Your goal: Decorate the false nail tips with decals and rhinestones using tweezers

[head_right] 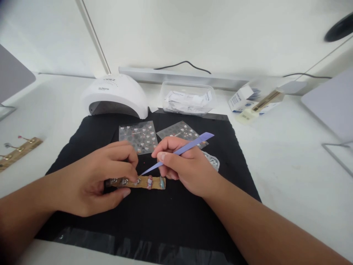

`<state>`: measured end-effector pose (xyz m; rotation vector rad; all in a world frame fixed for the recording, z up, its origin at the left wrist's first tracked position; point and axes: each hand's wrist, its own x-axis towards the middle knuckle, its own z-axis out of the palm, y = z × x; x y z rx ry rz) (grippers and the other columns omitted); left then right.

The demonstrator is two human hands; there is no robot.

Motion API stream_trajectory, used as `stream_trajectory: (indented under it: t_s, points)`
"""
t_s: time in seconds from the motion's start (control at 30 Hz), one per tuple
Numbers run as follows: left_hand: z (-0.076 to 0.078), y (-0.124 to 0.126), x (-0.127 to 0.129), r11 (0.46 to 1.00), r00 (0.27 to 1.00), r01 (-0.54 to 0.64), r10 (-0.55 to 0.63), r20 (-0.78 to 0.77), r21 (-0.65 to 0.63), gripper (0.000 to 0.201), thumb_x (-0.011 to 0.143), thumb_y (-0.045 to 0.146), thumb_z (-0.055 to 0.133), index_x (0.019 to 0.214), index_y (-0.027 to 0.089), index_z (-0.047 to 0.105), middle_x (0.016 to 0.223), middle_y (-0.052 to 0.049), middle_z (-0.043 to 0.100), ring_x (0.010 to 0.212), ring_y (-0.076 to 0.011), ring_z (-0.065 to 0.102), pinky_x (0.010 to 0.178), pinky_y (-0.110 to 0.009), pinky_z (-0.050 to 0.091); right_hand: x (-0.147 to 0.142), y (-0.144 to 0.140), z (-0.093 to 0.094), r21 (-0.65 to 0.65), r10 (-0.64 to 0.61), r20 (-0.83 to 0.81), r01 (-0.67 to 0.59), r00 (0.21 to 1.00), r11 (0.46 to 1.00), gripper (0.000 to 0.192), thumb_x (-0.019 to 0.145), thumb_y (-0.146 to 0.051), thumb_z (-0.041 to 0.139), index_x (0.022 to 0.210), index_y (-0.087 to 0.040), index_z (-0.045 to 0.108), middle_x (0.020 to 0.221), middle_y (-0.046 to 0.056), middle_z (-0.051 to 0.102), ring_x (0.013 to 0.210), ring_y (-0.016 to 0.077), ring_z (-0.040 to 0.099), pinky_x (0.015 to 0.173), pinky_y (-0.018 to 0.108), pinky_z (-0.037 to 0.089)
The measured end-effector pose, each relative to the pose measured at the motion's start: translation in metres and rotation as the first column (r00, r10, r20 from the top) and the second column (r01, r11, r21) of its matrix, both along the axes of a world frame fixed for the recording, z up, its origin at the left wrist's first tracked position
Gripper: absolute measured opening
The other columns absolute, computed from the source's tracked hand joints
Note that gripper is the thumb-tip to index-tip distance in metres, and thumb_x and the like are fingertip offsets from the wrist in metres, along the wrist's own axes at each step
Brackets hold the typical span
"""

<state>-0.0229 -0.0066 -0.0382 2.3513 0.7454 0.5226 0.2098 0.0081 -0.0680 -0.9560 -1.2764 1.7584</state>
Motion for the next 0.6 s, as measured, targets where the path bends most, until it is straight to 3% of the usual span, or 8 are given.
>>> stream_trajectory:
  t_s: [0.33, 0.6]
  points:
    - [0.0029, 0.0019, -0.0007, 1.000, 1.000, 0.017, -0.017, -0.018, 0.002, 0.023, 0.077, 0.003, 0.054, 0.088, 0.019, 0.067, 0.088, -0.001, 0.055, 0.077, -0.0132, 0.050, 0.077, -0.031, 0.042, -0.0019, 0.0008, 0.0004, -0.035, 0.010, -0.027, -0.011, 1.000, 0.999, 0.009, 0.080, -0.025, 0.070, 0.076, -0.019, 0.066, 0.052, -0.003, 0.058, 0.041, 0.0060, 0.042, 0.041, 0.019, 0.032]
    - [0.0013, 0.0025, -0.0009, 1.000, 1.000, 0.020, -0.020, 0.001, 0.004, 0.023, 0.080, 0.000, 0.052, 0.085, 0.018, 0.065, 0.089, -0.001, 0.057, 0.081, -0.0129, 0.051, 0.079, -0.029, 0.042, -0.0023, 0.0003, 0.0079, -0.044, -0.139, -0.071, 0.136, 0.988, 0.990, 0.013, 0.074, -0.025, 0.075, 0.071, -0.018, 0.066, 0.049, -0.002, 0.057, 0.038, 0.0063, 0.041, 0.038, 0.020, 0.026]
